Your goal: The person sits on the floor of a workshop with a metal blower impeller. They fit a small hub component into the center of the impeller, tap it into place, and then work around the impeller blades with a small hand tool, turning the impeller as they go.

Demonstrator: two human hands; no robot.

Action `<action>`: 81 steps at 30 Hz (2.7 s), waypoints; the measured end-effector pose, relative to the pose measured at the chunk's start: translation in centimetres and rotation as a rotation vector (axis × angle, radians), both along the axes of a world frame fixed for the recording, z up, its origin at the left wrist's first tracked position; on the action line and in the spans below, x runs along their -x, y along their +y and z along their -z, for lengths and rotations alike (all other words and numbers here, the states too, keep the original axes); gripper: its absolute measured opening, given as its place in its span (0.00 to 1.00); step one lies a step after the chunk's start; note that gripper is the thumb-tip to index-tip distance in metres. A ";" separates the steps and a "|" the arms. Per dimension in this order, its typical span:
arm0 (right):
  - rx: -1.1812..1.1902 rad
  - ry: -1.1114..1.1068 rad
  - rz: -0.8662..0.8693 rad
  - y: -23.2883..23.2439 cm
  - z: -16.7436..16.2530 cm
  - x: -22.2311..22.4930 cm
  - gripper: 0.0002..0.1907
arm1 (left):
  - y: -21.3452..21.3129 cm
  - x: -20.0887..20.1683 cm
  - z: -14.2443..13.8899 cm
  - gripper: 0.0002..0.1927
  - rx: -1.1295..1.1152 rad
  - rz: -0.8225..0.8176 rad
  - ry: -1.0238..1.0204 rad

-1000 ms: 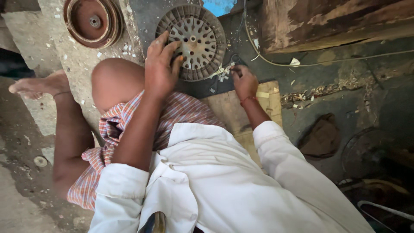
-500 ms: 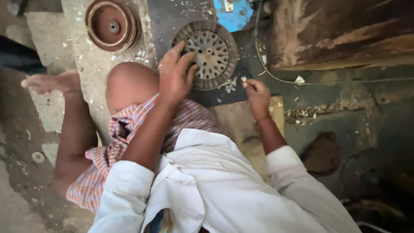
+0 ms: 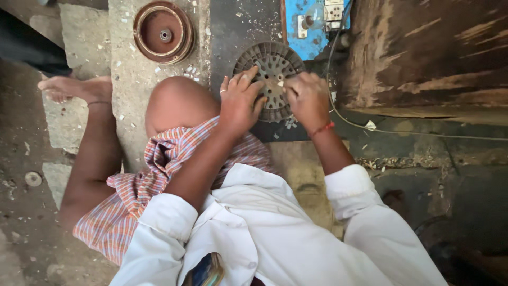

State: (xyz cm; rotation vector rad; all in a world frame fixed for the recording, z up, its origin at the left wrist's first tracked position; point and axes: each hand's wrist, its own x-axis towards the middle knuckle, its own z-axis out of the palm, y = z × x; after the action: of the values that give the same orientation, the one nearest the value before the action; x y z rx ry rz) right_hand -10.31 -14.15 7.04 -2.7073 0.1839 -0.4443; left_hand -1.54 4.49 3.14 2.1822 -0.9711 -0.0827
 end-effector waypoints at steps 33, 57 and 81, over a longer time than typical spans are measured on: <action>-0.050 -0.131 0.144 2.2 1.9 0.7 0.05 | -15.3 -8.7 -5.5 0.20 -0.995 0.481 0.208; 0.059 -0.148 0.173 1.0 1.3 -1.4 0.04 | -7.5 -12.0 -3.5 0.21 -0.130 -0.259 0.171; 0.212 -0.075 0.104 2.6 2.3 -1.0 0.04 | -0.5 -1.5 0.1 0.28 -0.112 -0.061 -0.116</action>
State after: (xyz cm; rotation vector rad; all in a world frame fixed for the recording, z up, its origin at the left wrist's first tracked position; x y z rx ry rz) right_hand -9.31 -11.57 4.71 -2.8909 0.2723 -0.6280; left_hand -0.05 4.01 2.99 2.3393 -0.9843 0.0188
